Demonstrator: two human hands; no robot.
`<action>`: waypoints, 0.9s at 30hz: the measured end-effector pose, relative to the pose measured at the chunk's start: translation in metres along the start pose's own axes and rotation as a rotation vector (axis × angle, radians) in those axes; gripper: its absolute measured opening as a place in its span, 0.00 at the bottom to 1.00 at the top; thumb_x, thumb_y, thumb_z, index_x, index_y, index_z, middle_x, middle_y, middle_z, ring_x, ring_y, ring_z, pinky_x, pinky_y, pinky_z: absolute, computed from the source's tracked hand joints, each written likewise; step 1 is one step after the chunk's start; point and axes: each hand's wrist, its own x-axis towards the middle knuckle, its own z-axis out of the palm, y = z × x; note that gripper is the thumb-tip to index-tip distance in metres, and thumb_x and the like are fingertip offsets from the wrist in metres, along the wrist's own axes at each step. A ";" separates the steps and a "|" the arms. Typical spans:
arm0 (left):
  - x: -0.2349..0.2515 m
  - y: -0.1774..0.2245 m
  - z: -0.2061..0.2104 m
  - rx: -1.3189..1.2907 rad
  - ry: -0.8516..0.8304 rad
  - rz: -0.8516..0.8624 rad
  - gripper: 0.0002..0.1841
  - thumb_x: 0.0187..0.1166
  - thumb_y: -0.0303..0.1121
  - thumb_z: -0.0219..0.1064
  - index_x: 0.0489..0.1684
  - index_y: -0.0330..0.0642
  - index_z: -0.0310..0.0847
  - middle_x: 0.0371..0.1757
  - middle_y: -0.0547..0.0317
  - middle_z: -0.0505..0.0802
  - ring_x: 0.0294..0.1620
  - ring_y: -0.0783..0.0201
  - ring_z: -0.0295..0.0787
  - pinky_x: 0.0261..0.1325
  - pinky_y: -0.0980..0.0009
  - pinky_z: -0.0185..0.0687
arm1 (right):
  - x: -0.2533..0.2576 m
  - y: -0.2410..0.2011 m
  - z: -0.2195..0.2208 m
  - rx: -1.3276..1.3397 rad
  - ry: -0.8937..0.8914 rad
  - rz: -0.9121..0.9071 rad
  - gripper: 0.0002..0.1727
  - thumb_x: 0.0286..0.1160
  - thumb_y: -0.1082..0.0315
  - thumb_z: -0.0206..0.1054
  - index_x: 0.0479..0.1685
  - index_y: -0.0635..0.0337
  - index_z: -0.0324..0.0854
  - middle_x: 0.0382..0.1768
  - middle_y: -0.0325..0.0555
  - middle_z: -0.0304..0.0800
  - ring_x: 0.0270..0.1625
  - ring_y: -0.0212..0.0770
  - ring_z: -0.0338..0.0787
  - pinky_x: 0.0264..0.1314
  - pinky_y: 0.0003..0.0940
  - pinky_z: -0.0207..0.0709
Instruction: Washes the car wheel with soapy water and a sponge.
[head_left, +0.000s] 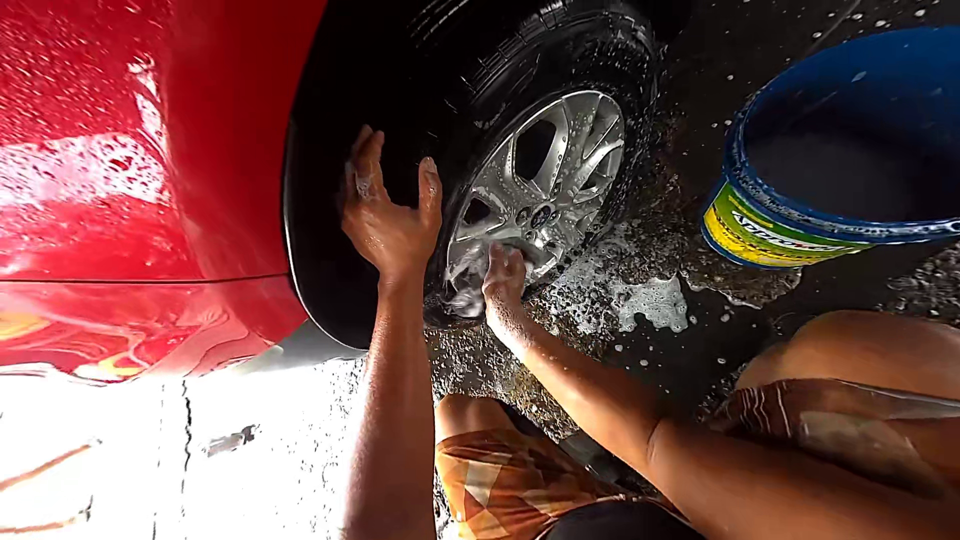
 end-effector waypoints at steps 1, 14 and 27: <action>0.000 0.000 0.000 -0.001 -0.004 0.000 0.31 0.79 0.55 0.64 0.72 0.40 0.83 0.77 0.50 0.86 0.79 0.56 0.81 0.79 0.53 0.74 | -0.001 0.005 -0.001 -0.046 -0.037 -0.023 0.36 0.90 0.52 0.55 0.87 0.68 0.56 0.79 0.68 0.72 0.79 0.55 0.76 0.80 0.52 0.72; -0.001 -0.005 0.005 -0.077 0.092 0.033 0.25 0.79 0.47 0.65 0.65 0.37 0.86 0.71 0.48 0.90 0.75 0.57 0.85 0.75 0.56 0.77 | -0.043 0.017 0.018 -0.179 -0.106 -0.195 0.25 0.89 0.60 0.55 0.74 0.73 0.69 0.49 0.57 0.89 0.49 0.40 0.90 0.58 0.38 0.85; -0.005 -0.006 0.004 -0.143 0.101 0.027 0.22 0.81 0.42 0.64 0.62 0.34 0.87 0.69 0.45 0.90 0.73 0.56 0.86 0.75 0.60 0.80 | 0.075 -0.001 -0.034 -0.635 0.138 -0.829 0.23 0.88 0.57 0.53 0.72 0.62 0.76 0.80 0.69 0.64 0.84 0.62 0.65 0.82 0.57 0.65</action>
